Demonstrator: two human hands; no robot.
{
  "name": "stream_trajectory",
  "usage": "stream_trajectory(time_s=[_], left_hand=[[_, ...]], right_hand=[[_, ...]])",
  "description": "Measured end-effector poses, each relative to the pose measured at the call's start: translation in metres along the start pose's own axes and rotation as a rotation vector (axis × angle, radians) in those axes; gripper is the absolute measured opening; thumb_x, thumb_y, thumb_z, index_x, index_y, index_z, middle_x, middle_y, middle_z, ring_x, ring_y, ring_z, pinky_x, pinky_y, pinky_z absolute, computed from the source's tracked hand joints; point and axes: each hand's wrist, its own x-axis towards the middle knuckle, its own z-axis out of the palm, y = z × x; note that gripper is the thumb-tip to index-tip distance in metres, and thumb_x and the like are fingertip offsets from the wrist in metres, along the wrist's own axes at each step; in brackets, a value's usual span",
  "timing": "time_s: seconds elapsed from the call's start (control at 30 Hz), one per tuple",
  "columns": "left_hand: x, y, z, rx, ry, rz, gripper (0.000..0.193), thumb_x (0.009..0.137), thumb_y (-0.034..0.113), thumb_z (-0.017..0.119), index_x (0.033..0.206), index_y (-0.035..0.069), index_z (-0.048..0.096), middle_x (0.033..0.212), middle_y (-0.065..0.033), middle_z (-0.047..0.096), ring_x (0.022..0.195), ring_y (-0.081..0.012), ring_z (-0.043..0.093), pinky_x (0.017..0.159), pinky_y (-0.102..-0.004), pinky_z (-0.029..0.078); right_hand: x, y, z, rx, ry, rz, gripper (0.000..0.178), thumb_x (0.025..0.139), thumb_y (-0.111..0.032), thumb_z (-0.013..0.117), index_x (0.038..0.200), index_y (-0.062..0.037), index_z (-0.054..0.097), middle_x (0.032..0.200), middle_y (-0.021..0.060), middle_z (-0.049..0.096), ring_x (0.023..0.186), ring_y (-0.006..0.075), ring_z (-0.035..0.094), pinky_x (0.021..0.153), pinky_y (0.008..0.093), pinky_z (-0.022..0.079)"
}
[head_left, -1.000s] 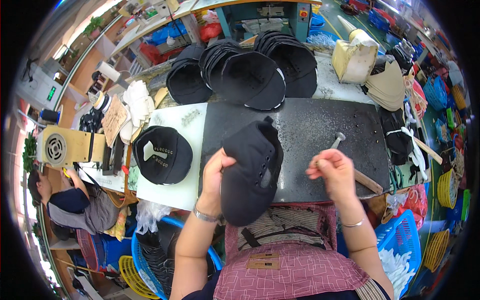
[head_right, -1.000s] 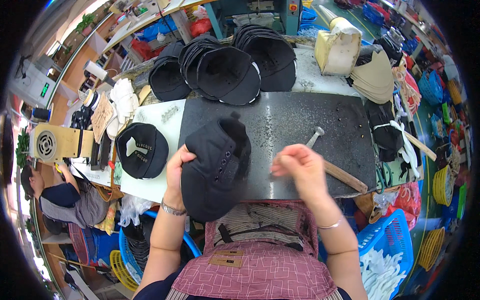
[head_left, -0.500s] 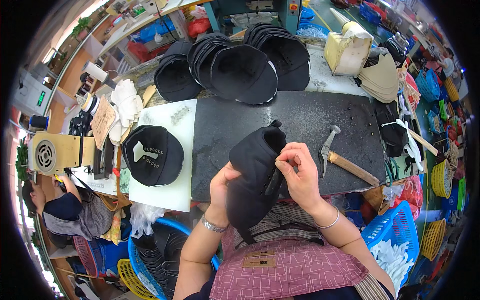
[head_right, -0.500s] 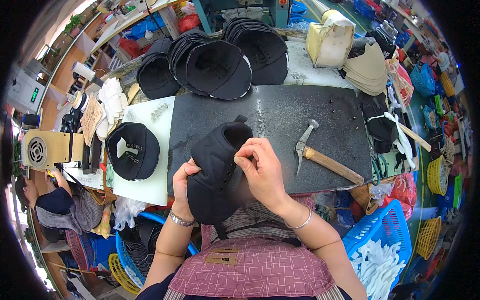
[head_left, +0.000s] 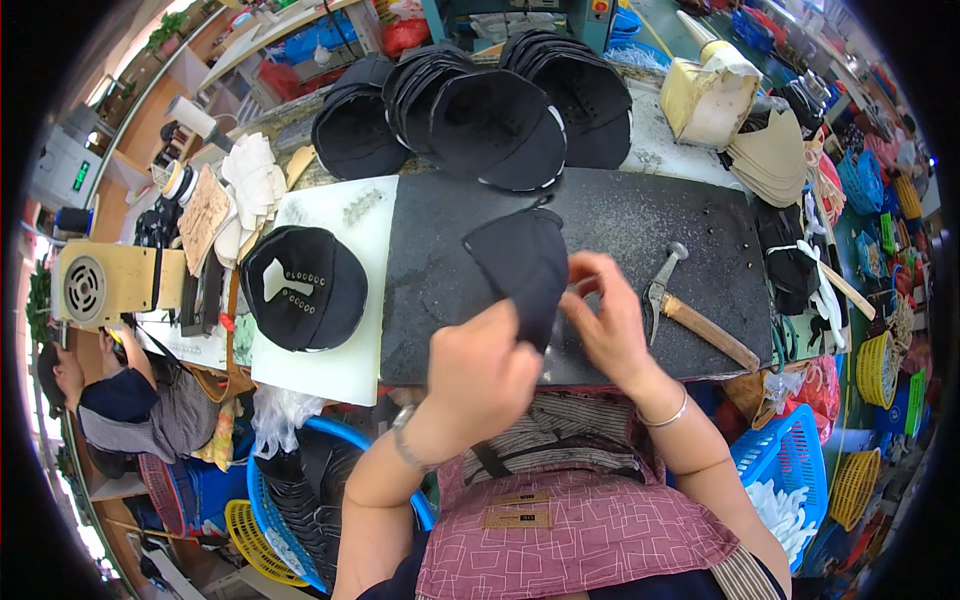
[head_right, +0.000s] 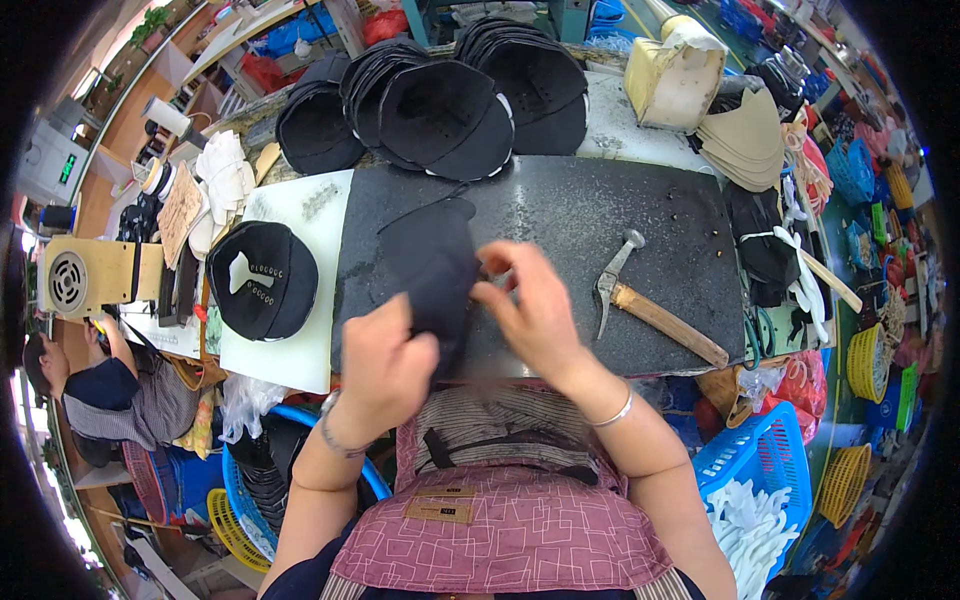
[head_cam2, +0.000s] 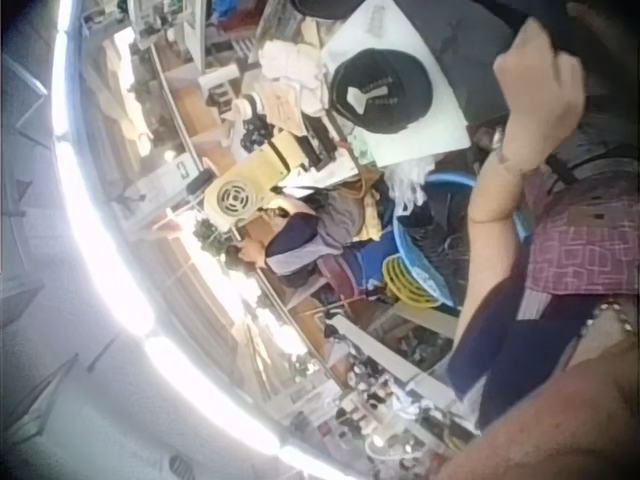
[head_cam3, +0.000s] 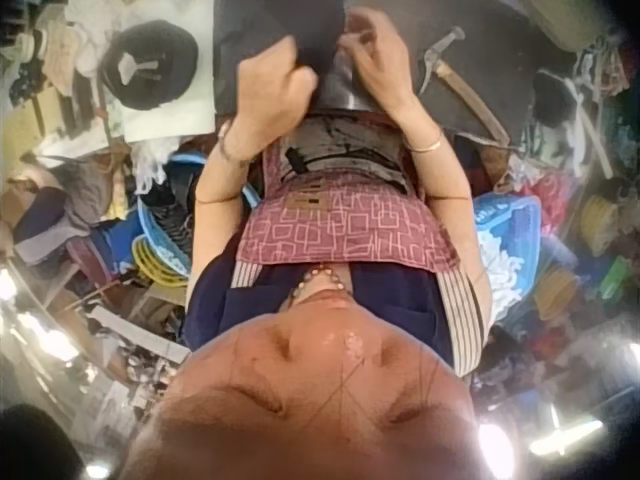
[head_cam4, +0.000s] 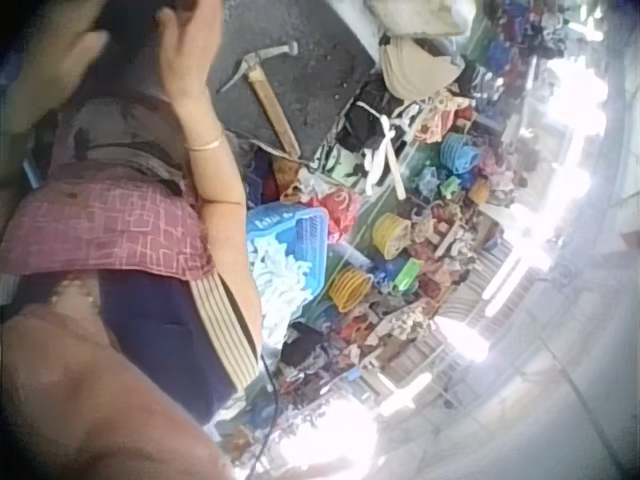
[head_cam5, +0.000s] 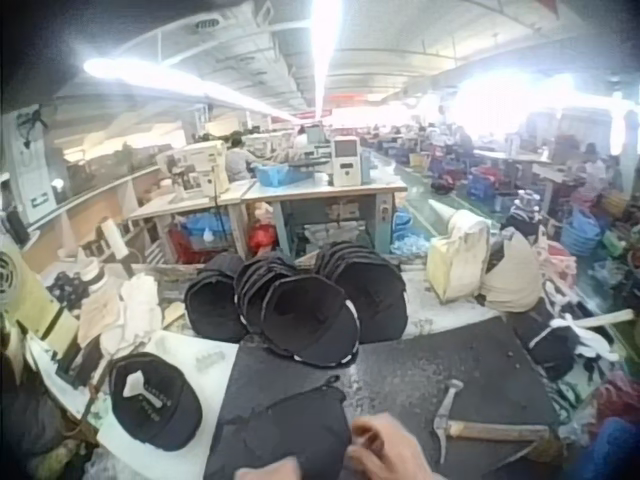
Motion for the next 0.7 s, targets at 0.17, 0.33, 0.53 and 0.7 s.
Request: stream_trajectory(time_s=[0.17, 0.33, 0.53, 0.7], left_hand=[[-0.017, -0.044, 0.061, 0.238, -0.08, -0.114, 0.023, 0.076, 0.021, 0.06, 0.086, 0.001, 0.055, 0.084, -0.0148, 0.054, 0.063, -0.0322, 0.057, 0.055, -0.0379, 0.047], [-0.027, -0.068, 0.014, -0.532, -0.08, -0.399, 0.026, 0.086, 0.024, 0.059, 0.095, 0.0, 0.064, 0.098, -0.006, 0.057, 0.071, -0.0095, 0.054, 0.067, -0.0257, 0.045], [-0.01, -0.074, -0.003, -0.319, -0.099, -0.41, 0.05, 0.094, 0.042, 0.042, 0.077, 0.001, 0.065, 0.062, -0.0038, 0.063, 0.053, -0.0041, 0.044, 0.049, -0.0188, 0.034], [-0.008, -0.08, 0.007, -0.574, -0.009, -0.601, 0.058, 0.094, 0.049, 0.037, 0.062, 0.005, 0.056, 0.061, -0.0077, 0.062, 0.052, -0.005, 0.044, 0.048, -0.0189, 0.034]], right_hand=[[-0.02, 0.042, -0.053, -0.406, -0.005, 0.117, 0.043, 0.07, -0.009, 0.07, 0.109, -0.0046, 0.054, 0.108, 0.0137, 0.054, 0.099, 0.0273, 0.053, 0.081, 0.0337, 0.044], [-0.064, 0.065, -0.13, -0.851, -0.1, 0.044, 0.043, 0.069, -0.016, 0.071, 0.106, -0.004, 0.054, 0.105, 0.0139, 0.055, 0.099, 0.0315, 0.052, 0.08, 0.0383, 0.044], [-0.071, 0.061, -0.141, -0.882, -0.159, 0.142, 0.026, 0.082, -0.021, 0.062, 0.095, -0.0016, 0.052, 0.081, 0.0076, 0.053, 0.063, 0.0235, 0.052, 0.057, 0.0339, 0.043], [-0.066, 0.009, -0.137, -0.183, -0.016, 0.557, 0.02, 0.086, -0.018, 0.052, 0.094, 0.0003, 0.053, 0.069, -0.0018, 0.047, 0.064, 0.0064, 0.043, 0.055, 0.0228, 0.035]])
